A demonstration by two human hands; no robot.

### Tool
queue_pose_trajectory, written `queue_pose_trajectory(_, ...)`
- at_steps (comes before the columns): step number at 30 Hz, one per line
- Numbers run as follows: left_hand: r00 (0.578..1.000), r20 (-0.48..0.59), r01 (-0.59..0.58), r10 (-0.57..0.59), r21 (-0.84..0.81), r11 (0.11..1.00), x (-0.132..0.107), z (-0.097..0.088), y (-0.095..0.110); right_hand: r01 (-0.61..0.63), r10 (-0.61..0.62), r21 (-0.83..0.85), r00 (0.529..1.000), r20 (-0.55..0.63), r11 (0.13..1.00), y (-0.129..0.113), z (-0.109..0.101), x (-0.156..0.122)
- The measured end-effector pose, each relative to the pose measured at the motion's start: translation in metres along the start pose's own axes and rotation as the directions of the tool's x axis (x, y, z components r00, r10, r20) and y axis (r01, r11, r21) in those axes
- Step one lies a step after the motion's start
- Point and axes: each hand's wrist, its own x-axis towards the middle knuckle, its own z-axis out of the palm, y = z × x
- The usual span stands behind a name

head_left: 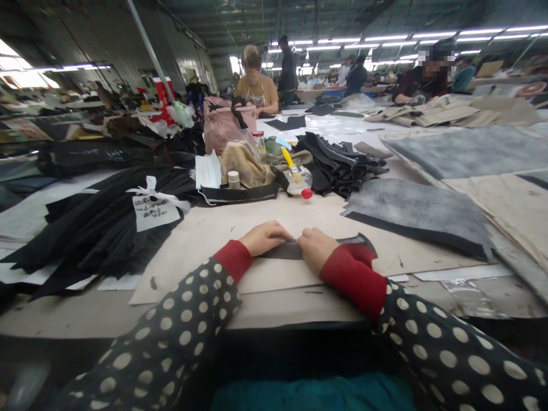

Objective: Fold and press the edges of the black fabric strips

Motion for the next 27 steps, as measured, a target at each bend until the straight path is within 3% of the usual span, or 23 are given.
queue_pose_trajectory(3, 0.998, 0.050, 0.045, -0.045, 0.005, 0.999, -0.012, -0.014, -0.009, -0.009, 0.009, -0.012, 1.000, -0.009, 1.000, -0.002, -0.002, 0.001)
queue_pose_trajectory(6, 0.990, 0.034, 0.141, -0.140, -0.016, 0.990, -0.025, -0.024, -0.015, -0.059, 0.060, 0.024, 0.998, -0.035, 0.998, -0.002, 0.001, 0.001)
queue_pose_trajectory(10, 0.988, -0.019, 0.155, -0.156, -0.045, 0.987, -0.028, -0.020, -0.013, -0.080, 0.087, 0.134, 0.995, -0.047, 0.988, -0.003, 0.005, 0.005)
queue_pose_trajectory(15, 0.974, -0.129, 0.182, -0.186, -0.042, 0.982, -0.022, -0.009, -0.005, -0.018, 0.040, 0.254, 0.996, -0.079, 0.967, -0.003, 0.008, 0.015)
queue_pose_trajectory(21, 0.983, -0.151, 0.107, -0.102, 0.028, 0.994, -0.022, -0.006, -0.005, 0.023, -0.008, 0.220, 0.998, -0.069, 0.975, -0.005, 0.005, 0.016)
queue_pose_trajectory(27, 0.999, -0.034, -0.002, 0.014, 0.338, 0.941, -0.024, -0.010, 0.001, 0.002, -0.002, 0.044, 1.000, -0.007, 0.999, -0.023, 0.001, 0.014)
